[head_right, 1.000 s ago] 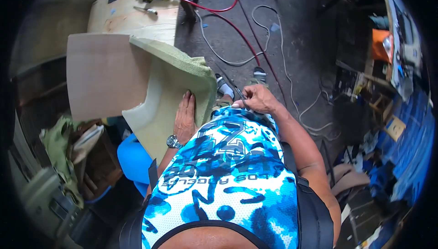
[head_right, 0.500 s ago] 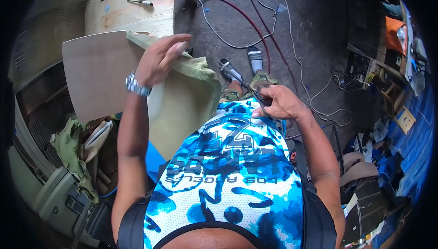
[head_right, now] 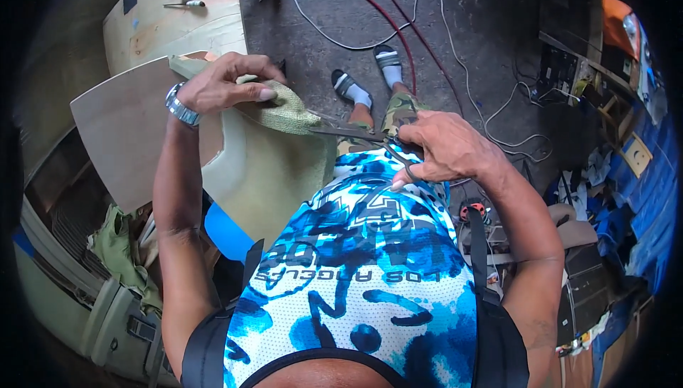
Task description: Applying foam padding to a chair frame using a pneumatic staple gun and trimming excess material with scissors.
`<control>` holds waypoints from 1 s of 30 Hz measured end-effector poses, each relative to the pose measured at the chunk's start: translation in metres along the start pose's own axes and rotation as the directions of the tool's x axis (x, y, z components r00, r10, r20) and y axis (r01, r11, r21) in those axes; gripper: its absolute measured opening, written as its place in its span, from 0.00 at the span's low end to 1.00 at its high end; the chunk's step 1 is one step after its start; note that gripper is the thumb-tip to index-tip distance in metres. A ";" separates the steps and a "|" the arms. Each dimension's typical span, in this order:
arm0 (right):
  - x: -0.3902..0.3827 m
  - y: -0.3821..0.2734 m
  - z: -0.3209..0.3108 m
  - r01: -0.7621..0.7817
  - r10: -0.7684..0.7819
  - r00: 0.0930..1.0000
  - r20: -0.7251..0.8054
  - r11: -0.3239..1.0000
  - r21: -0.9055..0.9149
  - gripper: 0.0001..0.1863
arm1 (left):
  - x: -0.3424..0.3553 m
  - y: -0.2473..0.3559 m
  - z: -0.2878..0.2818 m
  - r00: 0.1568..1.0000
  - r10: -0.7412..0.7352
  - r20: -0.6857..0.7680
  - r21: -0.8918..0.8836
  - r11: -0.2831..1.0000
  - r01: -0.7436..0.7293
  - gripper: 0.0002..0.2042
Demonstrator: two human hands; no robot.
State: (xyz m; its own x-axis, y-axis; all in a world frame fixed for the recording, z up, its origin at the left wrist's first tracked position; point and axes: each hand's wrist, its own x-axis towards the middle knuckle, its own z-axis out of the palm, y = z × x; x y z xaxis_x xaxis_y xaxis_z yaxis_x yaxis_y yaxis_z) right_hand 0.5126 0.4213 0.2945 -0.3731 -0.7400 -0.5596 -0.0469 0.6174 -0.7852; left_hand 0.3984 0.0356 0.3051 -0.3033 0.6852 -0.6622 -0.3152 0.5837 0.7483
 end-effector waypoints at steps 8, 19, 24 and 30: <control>0.007 -0.015 -0.018 0.005 0.000 0.998 0.056 0.996 -0.092 0.39 | -0.009 -0.007 0.010 0.956 0.287 -0.063 0.025 0.958 -0.286 0.09; 0.002 -0.023 -0.007 0.017 -0.010 0.998 0.054 0.993 -0.117 0.39 | -0.006 -0.010 0.016 0.932 0.330 -0.150 0.145 0.940 -0.310 0.08; -0.007 -0.017 0.012 0.010 -0.018 0.998 -0.057 0.991 -0.132 0.37 | -0.009 -0.014 0.018 0.939 0.298 -0.174 0.070 0.955 -0.290 0.08; -0.001 -0.024 0.049 0.026 -0.057 0.965 -0.257 0.992 -0.125 0.33 | -0.013 -0.023 0.022 0.943 0.260 -0.209 -0.013 0.963 -0.268 0.08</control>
State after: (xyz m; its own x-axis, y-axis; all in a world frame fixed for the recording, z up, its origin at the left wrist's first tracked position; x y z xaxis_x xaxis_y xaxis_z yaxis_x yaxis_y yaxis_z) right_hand 0.5593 0.3936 0.3009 -0.5956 -0.6806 -0.4267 -0.1717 0.6267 -0.7601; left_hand 0.4293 0.0227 0.2972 -0.5556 0.7066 -0.4383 -0.2340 0.3729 0.8979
